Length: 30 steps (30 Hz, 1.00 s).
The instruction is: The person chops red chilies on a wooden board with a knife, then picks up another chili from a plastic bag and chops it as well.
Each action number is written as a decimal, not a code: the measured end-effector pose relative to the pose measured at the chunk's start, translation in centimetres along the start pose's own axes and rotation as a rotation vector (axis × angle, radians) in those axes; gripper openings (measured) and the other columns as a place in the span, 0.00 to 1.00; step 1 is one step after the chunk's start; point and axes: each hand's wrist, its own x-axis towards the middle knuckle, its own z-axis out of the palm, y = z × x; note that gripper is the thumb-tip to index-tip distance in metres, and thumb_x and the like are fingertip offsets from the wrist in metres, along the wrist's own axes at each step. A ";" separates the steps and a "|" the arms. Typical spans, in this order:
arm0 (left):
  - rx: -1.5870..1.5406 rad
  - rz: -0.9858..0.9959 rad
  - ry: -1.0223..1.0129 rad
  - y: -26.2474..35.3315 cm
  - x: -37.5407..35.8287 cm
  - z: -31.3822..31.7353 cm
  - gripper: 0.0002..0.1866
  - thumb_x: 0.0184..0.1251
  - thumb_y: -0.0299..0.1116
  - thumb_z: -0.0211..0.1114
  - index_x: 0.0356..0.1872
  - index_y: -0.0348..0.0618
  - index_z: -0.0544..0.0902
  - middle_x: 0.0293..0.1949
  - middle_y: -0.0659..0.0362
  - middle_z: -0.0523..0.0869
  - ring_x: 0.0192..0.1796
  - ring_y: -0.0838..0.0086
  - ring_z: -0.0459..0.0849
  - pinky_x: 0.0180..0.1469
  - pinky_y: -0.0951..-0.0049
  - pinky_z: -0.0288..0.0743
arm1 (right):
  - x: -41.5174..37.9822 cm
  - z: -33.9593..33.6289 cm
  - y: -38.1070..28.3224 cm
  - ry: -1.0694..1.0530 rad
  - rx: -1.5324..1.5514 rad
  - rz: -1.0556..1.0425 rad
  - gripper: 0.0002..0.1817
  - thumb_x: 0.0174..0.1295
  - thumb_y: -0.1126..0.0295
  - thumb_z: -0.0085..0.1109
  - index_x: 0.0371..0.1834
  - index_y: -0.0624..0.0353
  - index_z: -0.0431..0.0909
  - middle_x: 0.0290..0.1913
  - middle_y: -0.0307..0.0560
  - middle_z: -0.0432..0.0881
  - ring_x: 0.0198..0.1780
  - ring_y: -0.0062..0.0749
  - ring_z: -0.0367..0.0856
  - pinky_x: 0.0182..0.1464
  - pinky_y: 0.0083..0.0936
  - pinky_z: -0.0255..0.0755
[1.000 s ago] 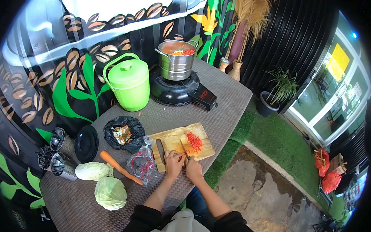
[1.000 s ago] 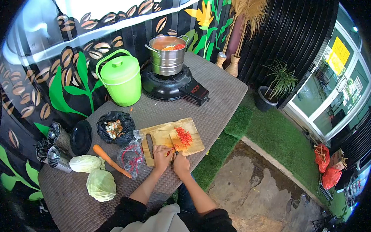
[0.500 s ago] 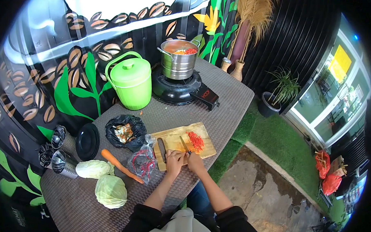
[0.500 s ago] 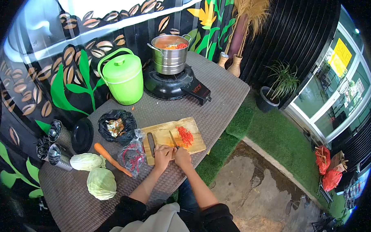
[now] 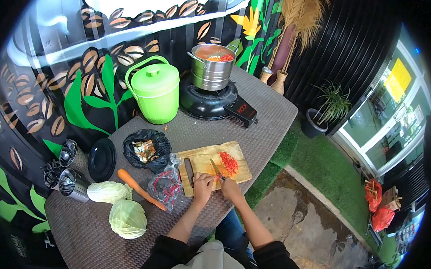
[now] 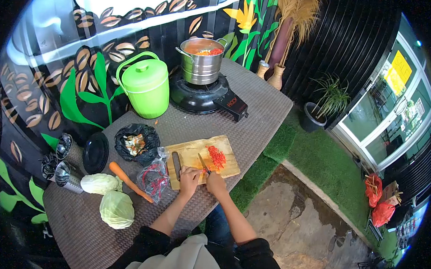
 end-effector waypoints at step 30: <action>-0.040 -0.009 0.020 -0.2 0.1 0.2 0.05 0.55 0.28 0.65 0.31 0.44 0.87 0.33 0.61 0.86 0.40 0.67 0.75 0.46 0.68 0.64 | -1.1 1.7 -0.9 0.169 0.041 0.097 0.23 0.68 0.53 0.44 0.44 0.69 0.69 0.37 0.71 0.79 0.41 0.65 0.80 0.44 0.52 0.73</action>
